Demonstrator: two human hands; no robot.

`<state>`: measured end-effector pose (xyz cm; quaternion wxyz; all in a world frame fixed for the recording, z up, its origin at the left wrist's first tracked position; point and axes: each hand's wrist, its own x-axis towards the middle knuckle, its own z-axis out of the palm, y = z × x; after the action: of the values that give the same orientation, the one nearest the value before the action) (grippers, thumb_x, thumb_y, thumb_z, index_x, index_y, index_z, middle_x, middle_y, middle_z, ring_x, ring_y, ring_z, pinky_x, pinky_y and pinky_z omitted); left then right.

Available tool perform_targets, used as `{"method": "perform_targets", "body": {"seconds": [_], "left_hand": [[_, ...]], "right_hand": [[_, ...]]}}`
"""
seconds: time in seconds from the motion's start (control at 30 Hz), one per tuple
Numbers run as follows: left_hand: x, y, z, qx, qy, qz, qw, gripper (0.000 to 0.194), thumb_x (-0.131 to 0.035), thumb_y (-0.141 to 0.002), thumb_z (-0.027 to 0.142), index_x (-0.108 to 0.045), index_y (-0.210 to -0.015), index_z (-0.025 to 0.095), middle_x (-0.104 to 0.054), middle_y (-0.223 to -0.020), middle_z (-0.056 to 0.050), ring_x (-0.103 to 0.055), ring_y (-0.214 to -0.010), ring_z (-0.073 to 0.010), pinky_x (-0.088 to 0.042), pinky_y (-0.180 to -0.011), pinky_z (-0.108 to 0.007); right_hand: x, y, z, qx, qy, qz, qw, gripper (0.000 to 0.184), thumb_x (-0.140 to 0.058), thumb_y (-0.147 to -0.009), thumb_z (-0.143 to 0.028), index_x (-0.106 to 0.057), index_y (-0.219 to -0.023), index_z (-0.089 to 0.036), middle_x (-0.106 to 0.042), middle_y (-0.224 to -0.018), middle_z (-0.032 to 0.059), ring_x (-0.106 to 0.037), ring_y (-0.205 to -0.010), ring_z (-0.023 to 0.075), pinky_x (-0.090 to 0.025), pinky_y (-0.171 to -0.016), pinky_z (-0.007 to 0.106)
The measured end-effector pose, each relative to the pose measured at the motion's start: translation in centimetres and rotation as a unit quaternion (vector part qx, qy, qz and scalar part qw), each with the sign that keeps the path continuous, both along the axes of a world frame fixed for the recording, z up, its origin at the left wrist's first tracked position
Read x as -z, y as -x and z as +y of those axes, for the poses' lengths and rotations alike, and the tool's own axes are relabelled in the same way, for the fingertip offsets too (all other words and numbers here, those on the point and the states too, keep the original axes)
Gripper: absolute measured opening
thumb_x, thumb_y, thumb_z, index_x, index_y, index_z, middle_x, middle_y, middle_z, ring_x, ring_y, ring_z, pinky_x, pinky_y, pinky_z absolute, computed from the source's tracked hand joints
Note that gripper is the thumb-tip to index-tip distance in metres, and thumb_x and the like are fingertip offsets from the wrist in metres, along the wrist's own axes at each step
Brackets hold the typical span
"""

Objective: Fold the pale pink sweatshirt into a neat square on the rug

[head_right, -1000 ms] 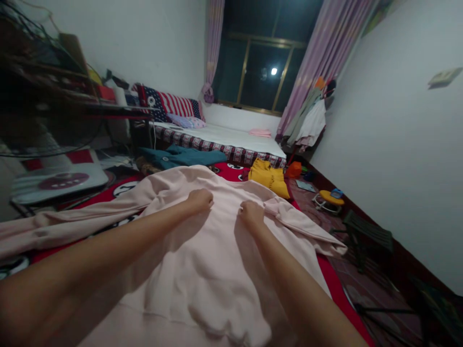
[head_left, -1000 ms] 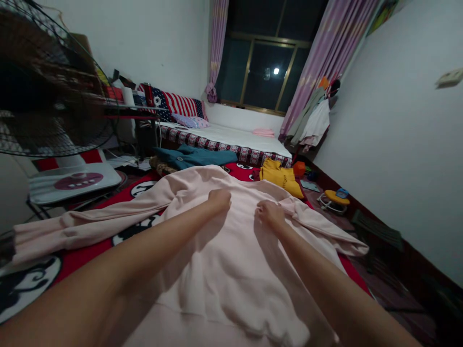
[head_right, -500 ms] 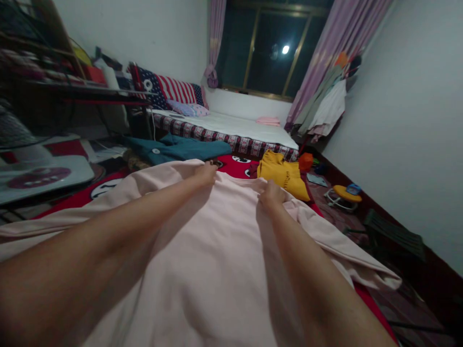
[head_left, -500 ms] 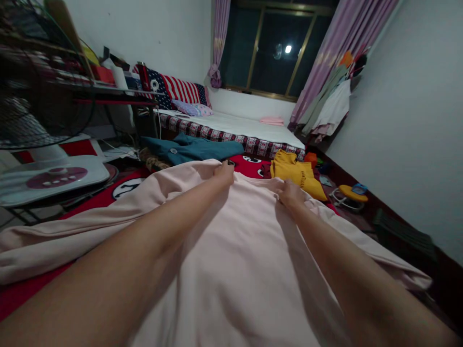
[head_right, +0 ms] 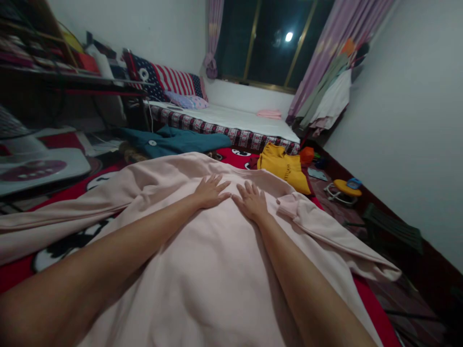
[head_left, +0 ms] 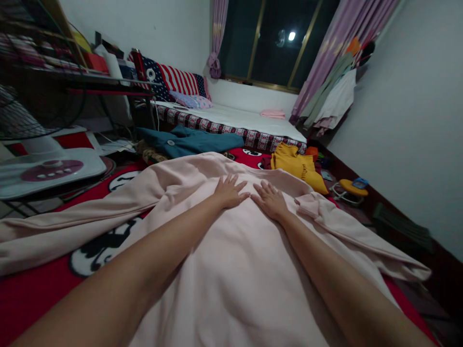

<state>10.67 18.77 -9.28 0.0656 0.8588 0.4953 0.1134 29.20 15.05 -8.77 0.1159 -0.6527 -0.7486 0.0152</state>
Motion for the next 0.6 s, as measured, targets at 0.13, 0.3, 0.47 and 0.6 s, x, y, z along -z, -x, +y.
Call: {"method": "perform_targets", "body": {"seconds": [0.13,0.3,0.47,0.6], "left_hand": [[-0.4,-0.2,-0.4,-0.015,0.010,0.018,1.000,0.066,-0.025,-0.090,0.067,-0.029,-0.147,0.035,-0.016,-0.159,-0.005,-0.009,-0.146,-0.0319,-0.006,-0.114,-0.056],[-0.5,-0.5,-1.7,-0.056,0.015,0.014,0.998,0.066,-0.023,-0.091,0.063,-0.029,-0.148,0.031,-0.017,-0.159,-0.005,-0.010,-0.146,-0.0315,-0.007,-0.115,-0.055],[-0.3,0.3,-4.6,-0.066,0.023,0.015,0.997,0.066,-0.024,-0.091,0.060,-0.028,-0.149,0.027,-0.014,-0.159,-0.006,-0.009,-0.146,-0.0313,-0.008,-0.116,-0.052],[-0.5,1.4,-7.4,-0.050,0.033,0.020,0.998,0.069,-0.025,-0.091,0.061,-0.026,-0.150,0.024,-0.012,-0.159,-0.009,-0.007,-0.146,-0.0312,-0.009,-0.117,-0.050]], "right_hand": [[0.0,0.3,0.6,0.075,0.048,-0.058,0.994,0.064,-0.022,-0.094,-0.060,-0.024,-0.150,-0.030,-0.016,-0.159,0.0056,-0.014,-0.145,0.0275,-0.014,-0.112,0.058],[-0.1,1.6,-0.1,0.160,0.055,-0.051,0.984,0.061,-0.016,-0.096,-0.054,-0.022,-0.151,-0.028,-0.015,-0.159,0.0073,-0.013,-0.145,0.0283,-0.015,-0.111,0.060],[0.2,3.3,-3.2,0.205,0.049,-0.039,0.977,0.058,-0.014,-0.097,-0.047,-0.022,-0.151,-0.026,-0.015,-0.159,0.0077,-0.012,-0.145,0.0302,-0.016,-0.110,0.060],[0.6,4.4,-6.2,0.199,0.038,-0.037,0.979,0.060,-0.017,-0.097,-0.048,-0.024,-0.151,-0.025,-0.018,-0.158,0.0088,-0.014,-0.144,0.0325,-0.016,-0.110,0.059]]}}
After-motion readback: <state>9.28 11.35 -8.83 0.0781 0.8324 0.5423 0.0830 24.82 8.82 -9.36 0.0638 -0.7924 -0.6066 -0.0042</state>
